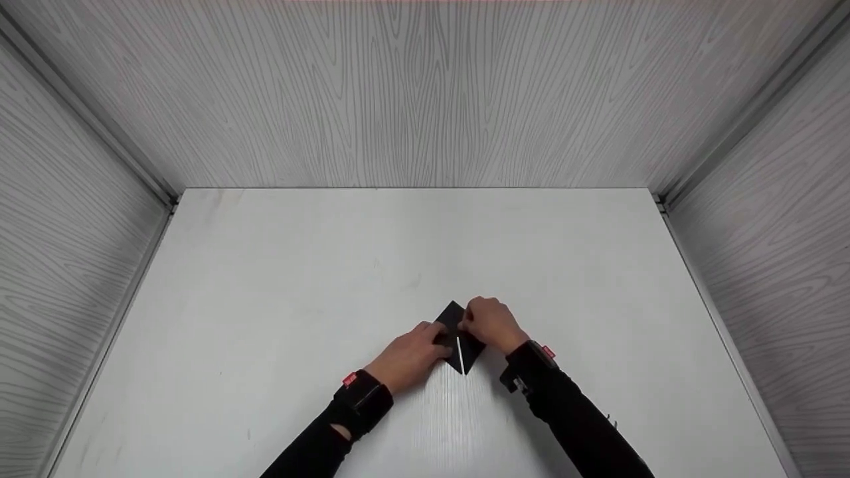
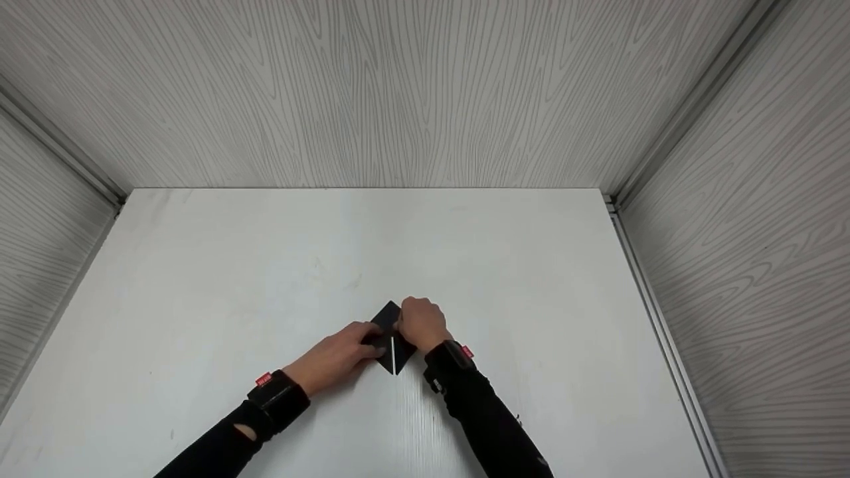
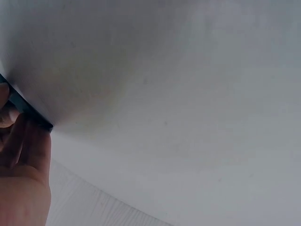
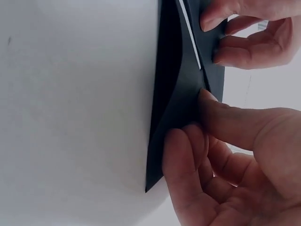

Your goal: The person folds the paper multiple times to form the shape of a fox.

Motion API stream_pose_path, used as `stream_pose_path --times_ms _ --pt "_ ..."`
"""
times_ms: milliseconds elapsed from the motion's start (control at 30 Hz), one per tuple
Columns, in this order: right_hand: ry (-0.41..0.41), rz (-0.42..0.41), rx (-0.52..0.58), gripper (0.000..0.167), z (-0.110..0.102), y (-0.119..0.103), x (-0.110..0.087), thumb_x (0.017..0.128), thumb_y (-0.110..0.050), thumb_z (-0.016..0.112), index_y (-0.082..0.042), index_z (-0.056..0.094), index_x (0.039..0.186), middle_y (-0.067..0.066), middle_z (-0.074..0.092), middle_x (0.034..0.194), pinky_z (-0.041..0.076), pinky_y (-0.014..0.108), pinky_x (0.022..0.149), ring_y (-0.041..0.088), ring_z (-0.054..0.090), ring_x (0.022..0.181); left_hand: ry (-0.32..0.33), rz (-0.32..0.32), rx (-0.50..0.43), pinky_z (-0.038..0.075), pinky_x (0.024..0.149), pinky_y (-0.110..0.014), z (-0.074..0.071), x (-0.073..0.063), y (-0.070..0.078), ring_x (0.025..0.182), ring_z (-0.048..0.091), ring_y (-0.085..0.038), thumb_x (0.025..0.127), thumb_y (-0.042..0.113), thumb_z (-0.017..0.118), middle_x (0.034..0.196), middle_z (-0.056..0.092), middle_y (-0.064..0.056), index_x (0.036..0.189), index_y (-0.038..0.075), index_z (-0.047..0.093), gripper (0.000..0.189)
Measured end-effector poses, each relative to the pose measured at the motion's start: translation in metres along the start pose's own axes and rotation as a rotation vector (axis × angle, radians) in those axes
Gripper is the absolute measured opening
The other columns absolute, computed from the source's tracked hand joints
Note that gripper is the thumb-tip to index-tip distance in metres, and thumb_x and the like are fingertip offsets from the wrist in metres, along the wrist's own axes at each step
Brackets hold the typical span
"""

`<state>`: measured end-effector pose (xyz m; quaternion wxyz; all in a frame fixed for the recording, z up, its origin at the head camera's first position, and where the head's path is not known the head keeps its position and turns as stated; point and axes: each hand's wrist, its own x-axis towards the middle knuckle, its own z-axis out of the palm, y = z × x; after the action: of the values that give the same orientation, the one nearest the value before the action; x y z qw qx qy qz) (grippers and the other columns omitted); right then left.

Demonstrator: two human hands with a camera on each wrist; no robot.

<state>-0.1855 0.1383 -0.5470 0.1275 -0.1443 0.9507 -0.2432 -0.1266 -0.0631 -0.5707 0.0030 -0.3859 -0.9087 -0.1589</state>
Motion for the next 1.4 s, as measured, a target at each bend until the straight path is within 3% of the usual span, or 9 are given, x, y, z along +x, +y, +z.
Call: stream_pose_path --times_ms 233,400,667,900,1067,1233,1400 --pt "-0.002 0.011 -0.01 0.021 0.002 -0.001 -0.001 0.091 -0.018 0.079 -0.003 0.069 0.08 0.006 0.066 0.077 0.05 0.038 0.063 0.02 0.058 0.066 -0.022 -0.006 -0.034 0.056 0.092 -0.033 -0.002 -0.004 -0.002 0.119 0.057 -0.023 0.104 0.017 0.064 0.127 0.061 -0.008 0.119 0.015 0.08 0.022" --pt "-0.031 0.045 0.015 0.029 0.001 -0.002 0.0 0.09 -0.027 0.081 -0.003 0.07 0.078 0.002 0.065 0.072 0.045 0.032 0.058 0.015 0.053 0.061 -0.029 0.032 -0.036 0.054 0.096 -0.031 -0.002 -0.004 -0.006 0.118 0.057 -0.023 0.103 0.015 0.065 0.127 0.062 -0.007 0.12 0.016 0.08 0.022" --pt "-0.036 0.028 0.011 0.029 0.002 -0.001 0.002 0.086 -0.026 0.083 -0.005 0.071 0.07 -0.001 0.062 0.064 0.04 0.029 0.054 0.012 0.049 0.056 -0.01 0.06 -0.079 0.051 0.1 -0.031 -0.002 -0.003 -0.008 0.117 0.057 -0.025 0.103 0.016 0.066 0.127 0.063 -0.006 0.116 0.014 0.081 0.02" --pt "-0.049 0.035 0.012 0.027 0.003 0.0 0.002 0.085 -0.027 0.084 -0.006 0.072 0.072 -0.001 0.063 0.065 0.04 0.029 0.055 0.013 0.051 0.057 -0.005 0.054 -0.074 0.051 0.099 -0.032 0.001 -0.003 -0.007 0.117 0.057 -0.026 0.103 0.016 0.066 0.127 0.063 -0.007 0.117 0.014 0.081 0.02" --pt "-0.043 0.042 0.022 0.026 0.002 0.0 0.003 0.084 -0.026 0.086 -0.007 0.071 0.072 -0.001 0.063 0.068 0.043 0.032 0.057 0.014 0.052 0.06 -0.007 0.01 -0.102 0.052 0.1 -0.033 0.003 -0.002 -0.004 0.118 0.058 -0.025 0.102 0.013 0.065 0.126 0.063 -0.007 0.118 0.014 0.08 0.022" --pt "-0.061 0.063 0.029 0.028 0.002 0.001 0.005 0.084 -0.027 0.086 -0.01 0.07 0.069 -0.004 0.061 0.064 0.04 0.03 0.057 0.014 0.051 0.059 0.027 -0.057 -0.119 0.054 0.09 -0.034 -0.001 0.007 -0.003 0.105 0.061 -0.023 0.097 0.012 0.069 0.113 0.067 -0.006 0.107 0.012 0.082 0.016" --pt "-0.091 0.074 0.034 0.029 0.001 -0.001 0.006 0.085 -0.027 0.085 -0.009 0.069 0.069 -0.005 0.057 0.062 0.037 0.029 0.055 0.013 0.048 0.058 0.146 -0.295 -0.246 0.053 0.079 -0.036 -0.005 0.024 -0.009 0.089 0.059 -0.02 0.097 0.015 0.072 0.095 0.063 -0.004 0.097 0.007 0.075 0.008"
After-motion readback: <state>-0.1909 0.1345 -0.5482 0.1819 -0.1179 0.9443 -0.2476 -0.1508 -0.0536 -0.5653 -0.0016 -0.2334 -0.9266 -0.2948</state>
